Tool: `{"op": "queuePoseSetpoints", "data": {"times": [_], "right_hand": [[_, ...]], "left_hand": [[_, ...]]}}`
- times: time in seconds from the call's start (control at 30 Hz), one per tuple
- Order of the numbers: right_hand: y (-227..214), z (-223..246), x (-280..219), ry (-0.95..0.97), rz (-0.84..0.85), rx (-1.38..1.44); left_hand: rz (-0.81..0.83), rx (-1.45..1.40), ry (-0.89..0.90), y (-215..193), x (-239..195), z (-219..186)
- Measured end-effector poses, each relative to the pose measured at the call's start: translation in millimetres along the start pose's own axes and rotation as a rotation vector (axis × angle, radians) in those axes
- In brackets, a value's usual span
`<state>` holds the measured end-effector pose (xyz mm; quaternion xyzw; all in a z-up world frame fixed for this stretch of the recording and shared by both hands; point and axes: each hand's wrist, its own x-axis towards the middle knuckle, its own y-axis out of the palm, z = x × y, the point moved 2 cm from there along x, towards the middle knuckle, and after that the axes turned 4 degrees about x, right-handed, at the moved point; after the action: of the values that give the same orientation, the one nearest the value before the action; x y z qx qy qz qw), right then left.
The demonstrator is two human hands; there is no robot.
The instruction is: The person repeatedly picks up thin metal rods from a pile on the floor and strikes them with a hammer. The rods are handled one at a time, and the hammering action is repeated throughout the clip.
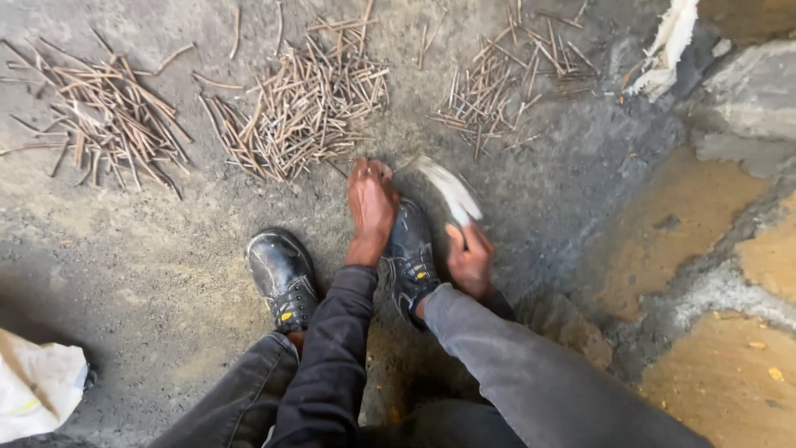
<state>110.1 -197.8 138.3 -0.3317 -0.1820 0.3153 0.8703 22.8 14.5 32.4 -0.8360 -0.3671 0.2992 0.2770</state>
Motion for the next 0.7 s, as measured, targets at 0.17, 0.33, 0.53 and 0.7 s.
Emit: {"op": "queuePoseSetpoints", "data": {"times": [0.17, 0.33, 0.53, 0.7], "right_hand": [[-1.9, 11.4, 16.1, 0.116, 0.039, 0.124], [-3.2, 23.4, 15.6, 0.307, -0.026, 0.093], [-0.4, 31.7, 23.0, 0.267, 0.03, 0.066], [2.3, 3.8, -2.0, 0.033, -0.017, 0.043]], "left_hand": [[0.012, 0.028, -0.004, -21.2, 5.8, -12.9], [0.009, -0.096, -0.007, 8.0, 13.3, 12.8], [-0.079, -0.069, 0.006, 12.0, 13.5, 10.6], [-0.111, -0.041, 0.001, 28.6, 6.6, 19.5]]}}
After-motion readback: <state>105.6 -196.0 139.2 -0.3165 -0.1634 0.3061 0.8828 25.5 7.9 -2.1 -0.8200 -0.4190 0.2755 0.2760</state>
